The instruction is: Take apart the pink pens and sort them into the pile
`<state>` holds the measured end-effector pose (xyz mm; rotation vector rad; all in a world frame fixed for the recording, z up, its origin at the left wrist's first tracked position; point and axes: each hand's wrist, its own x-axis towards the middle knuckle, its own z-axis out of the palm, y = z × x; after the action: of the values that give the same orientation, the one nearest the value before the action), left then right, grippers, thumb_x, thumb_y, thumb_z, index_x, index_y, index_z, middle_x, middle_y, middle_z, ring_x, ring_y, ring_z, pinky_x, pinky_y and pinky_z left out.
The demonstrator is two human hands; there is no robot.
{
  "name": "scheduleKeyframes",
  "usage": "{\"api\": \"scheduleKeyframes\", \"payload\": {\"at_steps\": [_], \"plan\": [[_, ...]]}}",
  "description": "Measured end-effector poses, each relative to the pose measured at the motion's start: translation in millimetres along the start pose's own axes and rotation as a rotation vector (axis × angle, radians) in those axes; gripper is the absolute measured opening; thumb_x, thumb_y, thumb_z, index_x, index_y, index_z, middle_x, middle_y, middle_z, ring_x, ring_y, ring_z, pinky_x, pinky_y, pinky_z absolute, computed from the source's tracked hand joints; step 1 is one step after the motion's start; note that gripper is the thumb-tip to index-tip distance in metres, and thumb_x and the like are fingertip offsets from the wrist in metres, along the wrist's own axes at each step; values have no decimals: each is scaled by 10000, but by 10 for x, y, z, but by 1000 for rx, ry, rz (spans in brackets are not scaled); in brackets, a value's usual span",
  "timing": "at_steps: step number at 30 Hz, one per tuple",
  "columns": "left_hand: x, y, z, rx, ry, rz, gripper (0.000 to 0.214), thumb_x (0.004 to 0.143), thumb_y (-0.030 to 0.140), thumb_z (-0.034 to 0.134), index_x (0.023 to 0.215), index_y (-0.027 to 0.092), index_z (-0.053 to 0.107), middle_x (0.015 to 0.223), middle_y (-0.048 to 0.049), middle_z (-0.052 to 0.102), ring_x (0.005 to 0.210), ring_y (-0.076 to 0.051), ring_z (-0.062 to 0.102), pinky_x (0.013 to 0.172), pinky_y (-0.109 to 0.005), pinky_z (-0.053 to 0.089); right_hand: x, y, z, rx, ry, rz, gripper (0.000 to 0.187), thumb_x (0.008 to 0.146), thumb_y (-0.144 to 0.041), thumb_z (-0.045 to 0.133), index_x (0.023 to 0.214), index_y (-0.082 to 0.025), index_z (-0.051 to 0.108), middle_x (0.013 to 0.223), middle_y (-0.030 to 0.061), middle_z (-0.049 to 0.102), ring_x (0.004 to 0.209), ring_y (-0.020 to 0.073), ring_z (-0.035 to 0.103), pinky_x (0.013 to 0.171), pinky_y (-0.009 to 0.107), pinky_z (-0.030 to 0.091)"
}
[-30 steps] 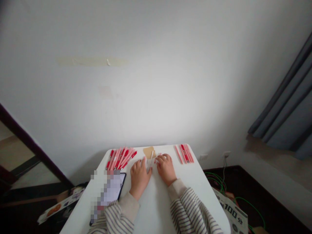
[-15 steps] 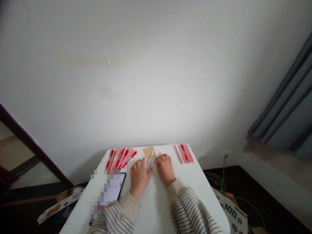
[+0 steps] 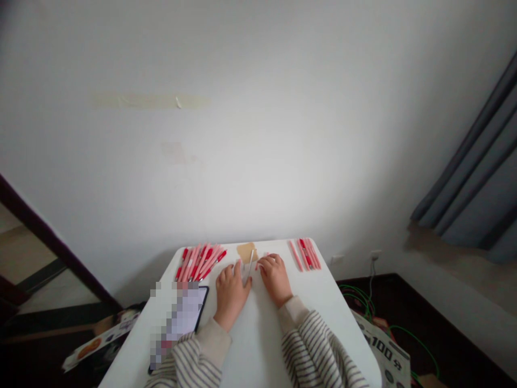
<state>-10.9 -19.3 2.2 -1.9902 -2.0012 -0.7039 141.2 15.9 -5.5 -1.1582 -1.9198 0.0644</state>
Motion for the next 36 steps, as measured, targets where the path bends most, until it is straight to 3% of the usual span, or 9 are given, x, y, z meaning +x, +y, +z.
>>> {"api": "scheduleKeyframes", "payload": {"at_steps": [7,11,22,27,36], "plan": [[16,11,-15,-24,-6,-8,519,800,323,597,1286,167,506,1164,-130,553,1089,-271,478,934,-425,382,-48,137,-54,68,182,124,219,920,-266,506,1031,-207,685,863,72,673,917,227,531,835,369,461],[44,33,-8,-81,3,17,430,791,303,615,1210,224,560,1201,-106,539,1120,-265,460,969,-448,359,-66,204,-43,60,234,218,257,930,-351,486,999,-213,692,848,74,653,882,228,530,818,367,449],[185,121,84,-212,27,61,245,860,326,531,1059,282,668,1162,-81,542,1107,-237,458,1030,-492,292,-66,218,-26,116,215,261,307,913,-442,494,917,-201,685,806,72,654,852,234,529,798,368,420],[217,136,183,-187,30,39,190,799,322,611,962,257,686,1172,-72,537,1154,-256,426,1094,-559,196,-64,218,-22,123,224,284,322,905,-462,495,891,-201,683,800,73,660,850,236,533,794,368,418],[258,164,216,-177,47,54,121,784,251,607,867,244,695,1181,-75,562,1155,-263,435,1097,-610,180,-71,243,-17,119,215,280,325,906,-459,494,940,-203,691,811,75,664,851,238,537,808,381,423]]}}
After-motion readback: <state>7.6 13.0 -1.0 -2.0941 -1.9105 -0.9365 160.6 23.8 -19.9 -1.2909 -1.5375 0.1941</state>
